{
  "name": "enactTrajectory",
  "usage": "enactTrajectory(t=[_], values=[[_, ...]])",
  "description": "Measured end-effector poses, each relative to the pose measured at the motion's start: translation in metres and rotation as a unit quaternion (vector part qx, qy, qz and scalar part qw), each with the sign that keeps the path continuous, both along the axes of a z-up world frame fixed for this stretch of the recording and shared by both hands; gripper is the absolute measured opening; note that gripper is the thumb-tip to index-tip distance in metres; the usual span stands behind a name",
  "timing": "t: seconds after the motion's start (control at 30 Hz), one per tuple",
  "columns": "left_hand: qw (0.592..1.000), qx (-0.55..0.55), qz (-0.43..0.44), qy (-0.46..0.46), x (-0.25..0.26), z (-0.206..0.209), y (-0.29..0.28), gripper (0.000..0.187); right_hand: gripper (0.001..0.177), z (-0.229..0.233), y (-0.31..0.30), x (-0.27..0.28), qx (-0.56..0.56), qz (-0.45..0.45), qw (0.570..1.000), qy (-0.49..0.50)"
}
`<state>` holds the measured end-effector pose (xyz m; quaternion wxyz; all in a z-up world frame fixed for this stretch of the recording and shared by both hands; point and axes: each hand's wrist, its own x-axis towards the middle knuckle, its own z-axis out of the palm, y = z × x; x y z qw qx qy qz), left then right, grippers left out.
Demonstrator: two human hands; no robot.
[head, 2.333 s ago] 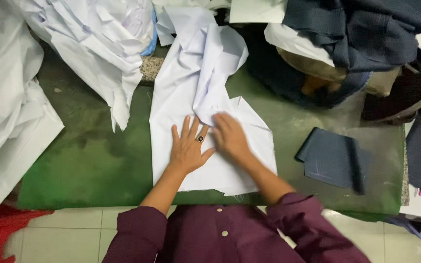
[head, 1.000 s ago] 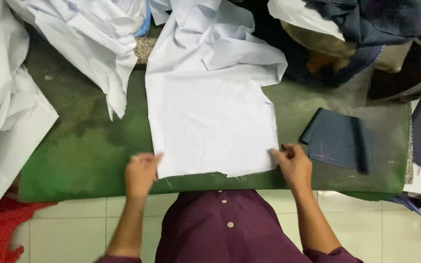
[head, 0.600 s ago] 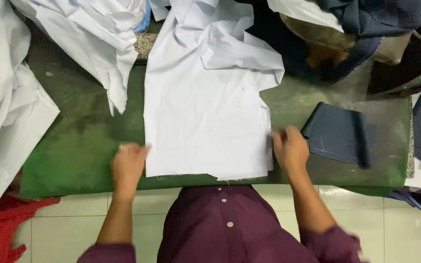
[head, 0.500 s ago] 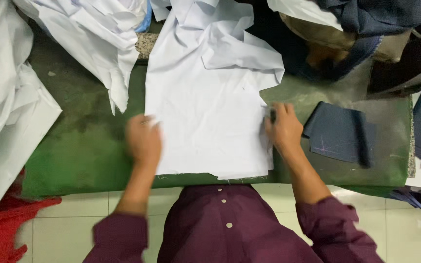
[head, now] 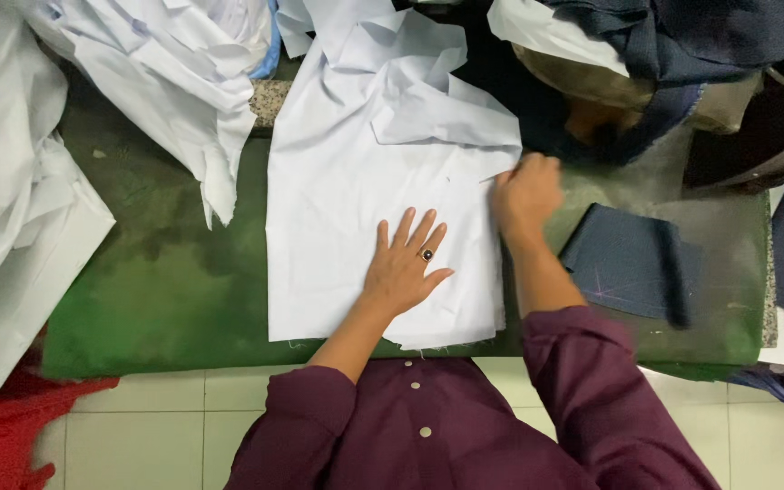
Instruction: The person aligns a template onto white fabric, marks boundaries using a ruler and a marking tool, and then cuts out the shape with shears.
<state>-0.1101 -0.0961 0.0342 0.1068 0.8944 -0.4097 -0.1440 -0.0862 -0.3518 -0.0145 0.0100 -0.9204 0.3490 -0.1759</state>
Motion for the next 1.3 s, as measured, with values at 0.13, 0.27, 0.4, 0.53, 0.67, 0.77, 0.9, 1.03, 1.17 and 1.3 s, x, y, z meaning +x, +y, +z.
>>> enactTrajectory(t=[0.13, 0.27, 0.4, 0.53, 0.67, 0.77, 0.9, 1.03, 1.17, 1.3], values=[[0.999, 0.029, -0.010, 0.017, 0.007, 0.005, 0.000, 0.079, 0.013, 0.002, -0.057, -0.003, 0.116, -0.091, 0.987, 0.060], [0.987, -0.116, 0.107, -0.040, 0.048, -0.042, 0.028, 0.065, 0.014, 0.033, -0.002, -0.026, 0.086, 0.103, 0.989, -0.060], [0.864, -0.248, 0.365, -0.241, 0.131, -0.086, 0.131, 0.062, 0.044, 0.020, 0.035, -0.027, 0.217, 0.078, 0.972, 0.049], [0.837, -0.177, 0.511, -0.080, 0.197, -0.125, 0.180, 0.070, 0.062, 0.066, 0.047, -0.018, 0.329, 0.009, 0.939, 0.104], [0.856, -0.124, 0.502, 0.015, 0.205, -0.108, 0.179, 0.027, 0.054, 0.061, 0.046, -0.022, 0.330, 0.085, 0.923, 0.177], [0.851, -0.161, 0.500, -0.004, 0.202, -0.102, 0.174, 0.013, 0.045, 0.053, 0.040, -0.022, 0.278, 0.074, 0.947, 0.143], [0.827, -0.192, 0.527, -0.047, 0.207, -0.121, 0.174, 0.013, 0.056, 0.059, 0.042, -0.034, 0.275, 0.084, 0.951, 0.117], [0.846, -0.207, 0.485, -0.083, 0.183, -0.078, 0.170, 0.015, 0.074, 0.087, 0.052, -0.075, 0.309, 0.110, 0.924, 0.198], [0.854, -0.116, 0.488, 0.140, 0.107, -0.001, 0.174, 0.046, 0.066, 0.074, 0.051, -0.108, 0.343, 0.050, 0.907, 0.241], [0.850, -0.080, 0.474, 0.216, 0.057, -0.011, 0.201, 0.044, 0.061, 0.079, 0.056, -0.120, 0.368, 0.029, 0.899, 0.236]])
